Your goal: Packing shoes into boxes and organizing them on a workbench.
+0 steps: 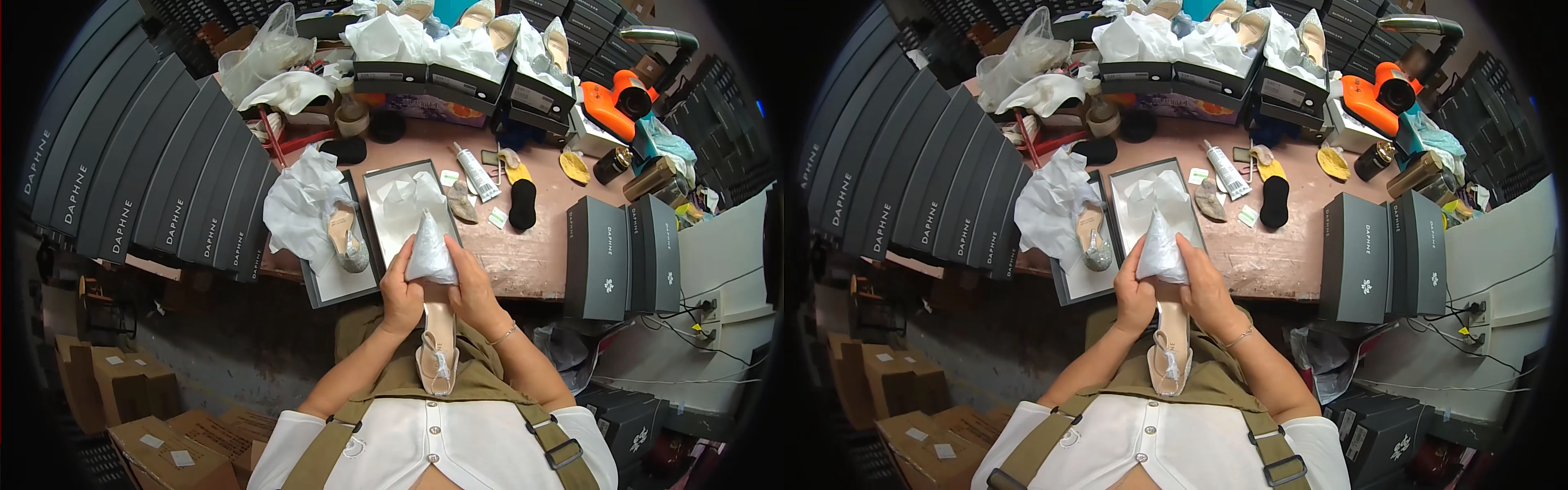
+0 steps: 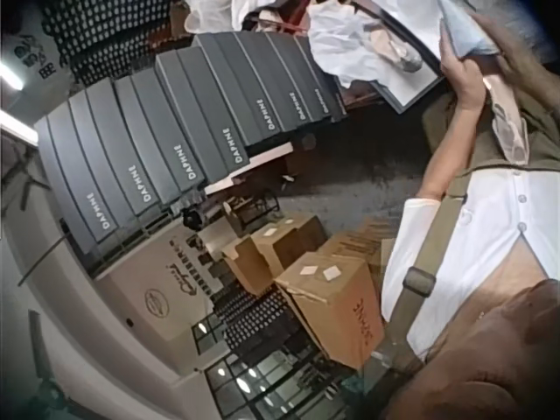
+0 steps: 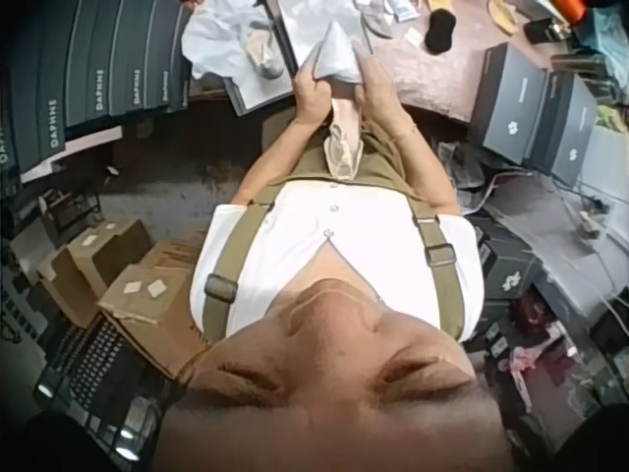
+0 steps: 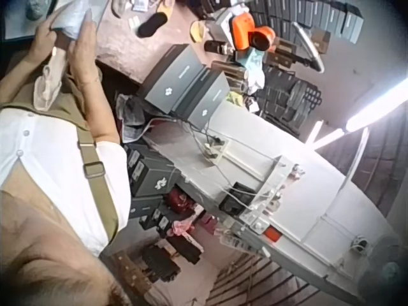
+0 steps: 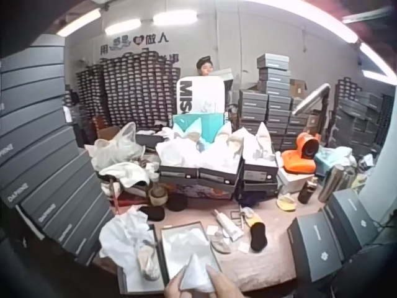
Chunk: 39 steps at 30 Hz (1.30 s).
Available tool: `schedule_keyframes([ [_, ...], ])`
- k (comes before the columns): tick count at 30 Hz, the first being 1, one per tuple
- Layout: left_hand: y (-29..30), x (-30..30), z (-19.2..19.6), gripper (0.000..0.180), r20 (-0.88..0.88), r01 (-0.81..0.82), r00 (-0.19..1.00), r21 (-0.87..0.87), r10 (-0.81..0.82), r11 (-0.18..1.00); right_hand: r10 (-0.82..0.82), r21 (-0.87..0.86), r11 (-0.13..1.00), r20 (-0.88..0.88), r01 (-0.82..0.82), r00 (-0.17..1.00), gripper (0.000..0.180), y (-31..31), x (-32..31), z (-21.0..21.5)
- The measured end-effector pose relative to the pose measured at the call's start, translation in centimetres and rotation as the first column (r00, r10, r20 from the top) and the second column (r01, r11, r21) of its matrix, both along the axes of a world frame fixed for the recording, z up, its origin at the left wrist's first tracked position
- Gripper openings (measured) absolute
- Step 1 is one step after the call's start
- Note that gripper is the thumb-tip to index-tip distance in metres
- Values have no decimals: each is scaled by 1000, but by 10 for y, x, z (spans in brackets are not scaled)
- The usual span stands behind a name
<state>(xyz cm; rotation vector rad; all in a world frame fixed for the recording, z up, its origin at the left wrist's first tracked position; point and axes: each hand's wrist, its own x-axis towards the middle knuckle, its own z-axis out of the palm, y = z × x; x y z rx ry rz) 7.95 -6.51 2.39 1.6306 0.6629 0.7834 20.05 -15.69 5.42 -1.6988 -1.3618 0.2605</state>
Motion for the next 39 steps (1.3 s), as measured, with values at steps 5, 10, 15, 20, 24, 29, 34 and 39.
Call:
schedule_keyframes([
  [5, -14, 12, 7, 65, 83, -25, 996, -72, 31, 997, -65, -20, 998, -14, 65, 998, 67, -11, -3, 2],
  [10, -2, 24, -4, 62, 140, -53, 987, -210, 84, 976, -89, 6, 996, -70, 89, 994, 64, -8, -14, -4],
  [15, -2, 32, 4, 59, 188, 106, 981, -307, -49, 946, -66, -27, 997, -712, 67, 699, 70, -31, -21, -25],
  [20, 54, -33, 13, 45, -28, -134, 989, 199, 142, 971, -369, -133, 915, -658, 381, 657, 66, -83, 96, -31],
  [24, 111, -72, -23, 27, 26, -396, 908, -263, 417, 880, -645, -305, 759, -228, 576, 730, 61, -143, 202, -109],
  [29, 125, -90, -98, 46, -93, -527, 847, -22, 523, 850, -514, -108, 806, 360, 582, 779, 56, -66, 156, -52],
  [34, 118, -69, -83, 44, -15, -104, 985, -846, 172, 523, 131, -162, 975, -143, -154, 981, 51, 40, 28, -2],
  [39, 78, -77, -31, 37, 114, 75, 993, -569, -12, 819, 62, -4, 998, -9, -62, 998, 73, 102, 4, -4],
])
